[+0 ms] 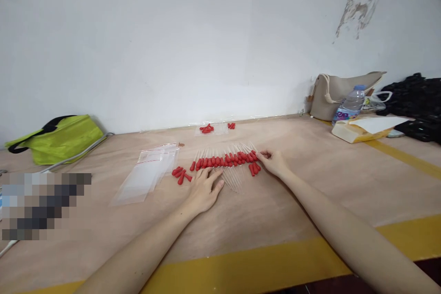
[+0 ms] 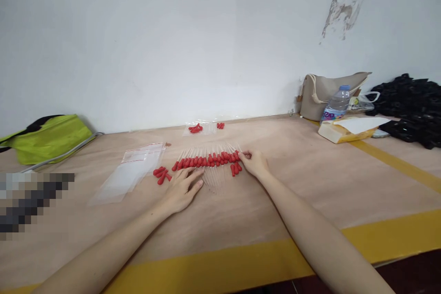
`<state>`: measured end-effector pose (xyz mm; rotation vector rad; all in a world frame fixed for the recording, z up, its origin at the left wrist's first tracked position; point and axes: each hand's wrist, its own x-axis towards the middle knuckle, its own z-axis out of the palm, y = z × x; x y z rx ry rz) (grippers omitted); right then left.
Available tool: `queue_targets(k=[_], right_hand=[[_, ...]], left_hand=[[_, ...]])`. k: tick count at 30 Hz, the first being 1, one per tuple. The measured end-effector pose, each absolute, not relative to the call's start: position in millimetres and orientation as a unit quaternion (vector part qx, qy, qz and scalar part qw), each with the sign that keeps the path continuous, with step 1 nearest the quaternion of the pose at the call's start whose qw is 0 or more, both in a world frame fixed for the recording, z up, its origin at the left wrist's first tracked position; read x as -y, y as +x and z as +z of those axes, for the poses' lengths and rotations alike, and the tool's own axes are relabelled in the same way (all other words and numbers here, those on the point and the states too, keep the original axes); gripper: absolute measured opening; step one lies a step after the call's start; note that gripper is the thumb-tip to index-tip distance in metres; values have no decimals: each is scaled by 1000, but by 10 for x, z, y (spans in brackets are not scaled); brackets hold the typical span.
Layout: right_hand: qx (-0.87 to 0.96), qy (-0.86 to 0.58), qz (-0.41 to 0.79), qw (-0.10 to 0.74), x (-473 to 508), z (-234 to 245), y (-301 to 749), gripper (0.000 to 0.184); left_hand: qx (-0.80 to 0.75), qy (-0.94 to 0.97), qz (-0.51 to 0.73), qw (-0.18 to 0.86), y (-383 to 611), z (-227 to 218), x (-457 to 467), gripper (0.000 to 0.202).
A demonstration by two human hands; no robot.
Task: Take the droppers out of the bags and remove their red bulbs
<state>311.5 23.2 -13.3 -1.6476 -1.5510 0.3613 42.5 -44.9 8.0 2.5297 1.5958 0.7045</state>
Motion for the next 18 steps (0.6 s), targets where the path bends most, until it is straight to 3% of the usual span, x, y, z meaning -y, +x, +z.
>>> queue_targets(k=[13,18], right_hand=[[615,-659,130,414,-238,-107,3043,20],[590,-656,108,457,-211,-58,3045,27]], left_hand=[[-467,851,237,43,421,85,450,38],[-461,843,267,71,376,66,431,34]])
